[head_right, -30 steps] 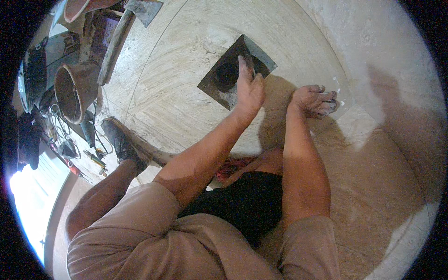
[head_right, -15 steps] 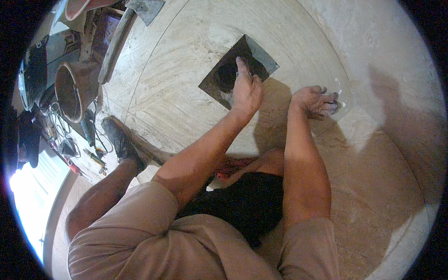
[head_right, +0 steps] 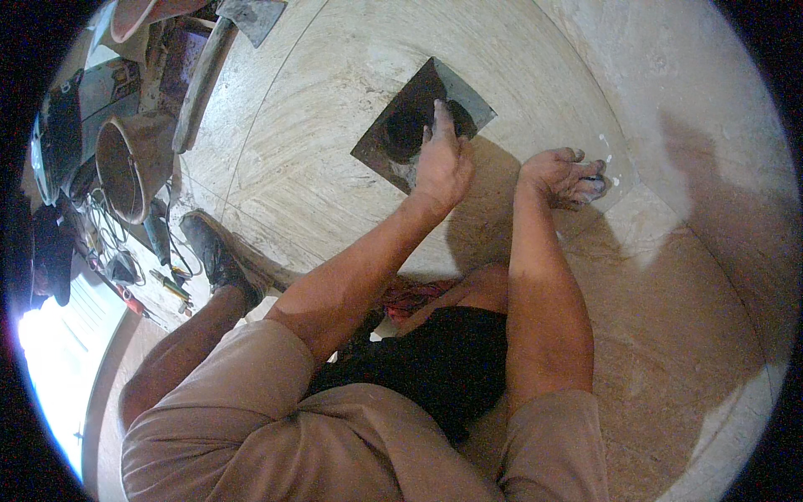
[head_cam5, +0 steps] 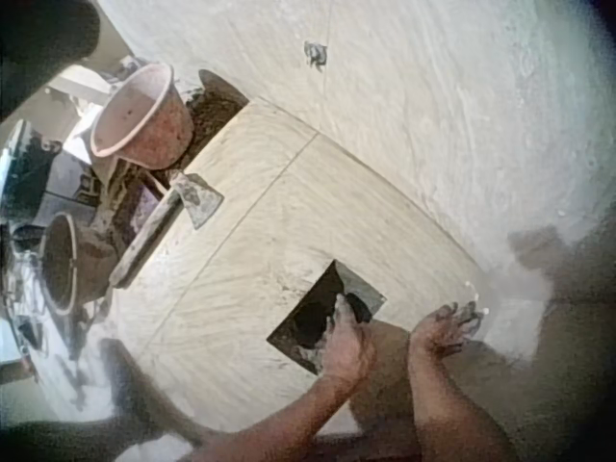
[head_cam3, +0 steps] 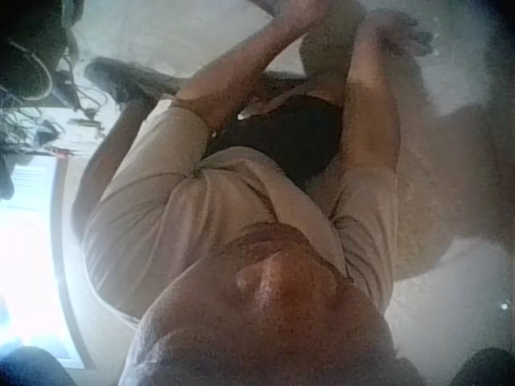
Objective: The person cleans and finishes a tiled floor section. They wipe the surface with a red cloth, apply a substance by hand into the gaps of a rectangular floor opening, and smooth it over the surrounding tile.
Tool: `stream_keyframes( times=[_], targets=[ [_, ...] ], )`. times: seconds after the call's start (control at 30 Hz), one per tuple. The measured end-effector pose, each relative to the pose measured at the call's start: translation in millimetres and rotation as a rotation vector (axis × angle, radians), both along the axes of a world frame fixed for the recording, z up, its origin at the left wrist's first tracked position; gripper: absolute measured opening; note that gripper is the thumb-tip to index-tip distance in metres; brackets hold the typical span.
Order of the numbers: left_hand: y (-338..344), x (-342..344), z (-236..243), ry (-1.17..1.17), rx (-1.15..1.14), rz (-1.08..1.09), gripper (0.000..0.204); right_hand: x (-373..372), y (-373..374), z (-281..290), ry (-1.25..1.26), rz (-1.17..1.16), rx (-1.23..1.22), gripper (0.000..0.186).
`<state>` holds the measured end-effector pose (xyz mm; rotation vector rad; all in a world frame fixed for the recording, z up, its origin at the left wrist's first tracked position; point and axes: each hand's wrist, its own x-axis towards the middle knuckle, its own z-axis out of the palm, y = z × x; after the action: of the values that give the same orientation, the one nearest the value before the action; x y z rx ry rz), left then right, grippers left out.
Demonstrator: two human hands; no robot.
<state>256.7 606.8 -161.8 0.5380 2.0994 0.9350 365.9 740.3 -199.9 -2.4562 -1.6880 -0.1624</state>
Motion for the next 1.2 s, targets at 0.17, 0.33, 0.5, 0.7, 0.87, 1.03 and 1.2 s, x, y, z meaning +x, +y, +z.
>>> stream_keyframes(
  times=[0.17, 0.33, 0.5, 0.7, 0.87, 1.03, 1.2],
  targets=[
    [3, 3, 6, 0.037, -0.001, -0.044, 0.075, -1, 0, 1, 0.019, 0.004, -0.035, 0.057],
    [2, 1, 16, -0.075, 0.098, -0.032, 0.074, 4, 3, -6, 0.022, 0.006, 0.029, 0.059],
    [11, 1, 20, -0.107, 0.144, 0.107, 0.074, 5, 3, -5, -0.020, 0.001, -0.039, 0.057],
    [18, 18, 30, -0.304, 0.417, 0.305, 0.075, 3, 2, 3, 0.025, 0.014, -0.053, 0.057],
    [27, 1, 22, -0.209, 0.586, 0.527, 0.078, 6, 3, -1, 0.034, 0.031, -0.060, 0.055],
    [41, 15, 36, -0.363, 0.573, 0.484, 0.079, 5, 3, -7, -0.011, -0.021, 0.006, 0.054],
    [37, 23, 42, -0.183, 0.373, 0.384, 0.074, 1, 3, -1, -0.020, -0.019, -0.031, 0.053]
  ],
)
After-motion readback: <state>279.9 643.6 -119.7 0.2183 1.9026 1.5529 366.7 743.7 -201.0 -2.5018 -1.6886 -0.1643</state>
